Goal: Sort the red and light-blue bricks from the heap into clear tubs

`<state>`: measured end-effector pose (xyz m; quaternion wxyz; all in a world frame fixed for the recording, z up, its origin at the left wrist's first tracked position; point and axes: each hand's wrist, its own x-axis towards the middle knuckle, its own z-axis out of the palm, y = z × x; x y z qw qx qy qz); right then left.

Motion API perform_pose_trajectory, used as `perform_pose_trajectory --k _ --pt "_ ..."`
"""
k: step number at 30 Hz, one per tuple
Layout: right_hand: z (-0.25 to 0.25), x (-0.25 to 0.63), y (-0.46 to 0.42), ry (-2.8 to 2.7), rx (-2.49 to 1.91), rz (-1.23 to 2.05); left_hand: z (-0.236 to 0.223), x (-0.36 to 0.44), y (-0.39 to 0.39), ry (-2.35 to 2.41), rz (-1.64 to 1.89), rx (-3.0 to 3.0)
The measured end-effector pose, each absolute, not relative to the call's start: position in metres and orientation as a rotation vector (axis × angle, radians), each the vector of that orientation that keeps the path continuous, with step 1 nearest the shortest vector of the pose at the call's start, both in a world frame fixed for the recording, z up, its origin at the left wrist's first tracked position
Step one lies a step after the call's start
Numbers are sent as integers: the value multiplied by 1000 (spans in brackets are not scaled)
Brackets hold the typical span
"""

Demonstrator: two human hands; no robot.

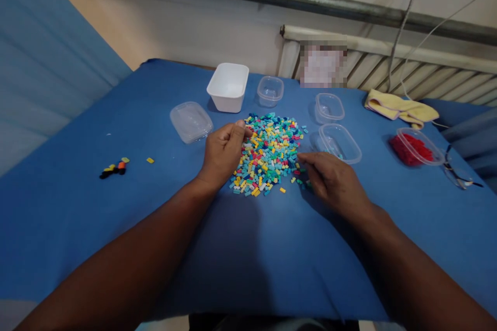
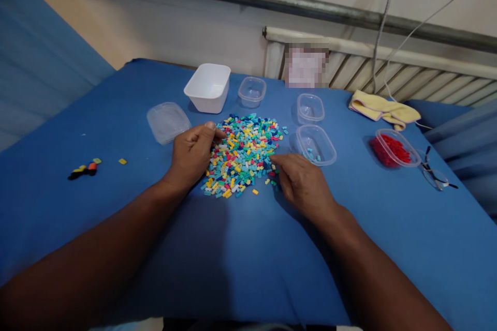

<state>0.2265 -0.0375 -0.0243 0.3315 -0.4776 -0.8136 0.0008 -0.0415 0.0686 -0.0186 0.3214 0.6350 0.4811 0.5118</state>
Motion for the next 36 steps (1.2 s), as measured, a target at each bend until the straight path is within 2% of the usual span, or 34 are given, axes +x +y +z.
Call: perform_pose_trajectory --k 9,19,36 --pt "-27 218 -35 -2276 -1223 65 -20 -42 69 1265 1340 1667" --pt "-24 223 -41 -2272 -1398 210 -16 -41 67 1261 1343 1665" --pt "-15 205 -44 -2180 -1237 275 -16 -41 67 1277 1329 1671"
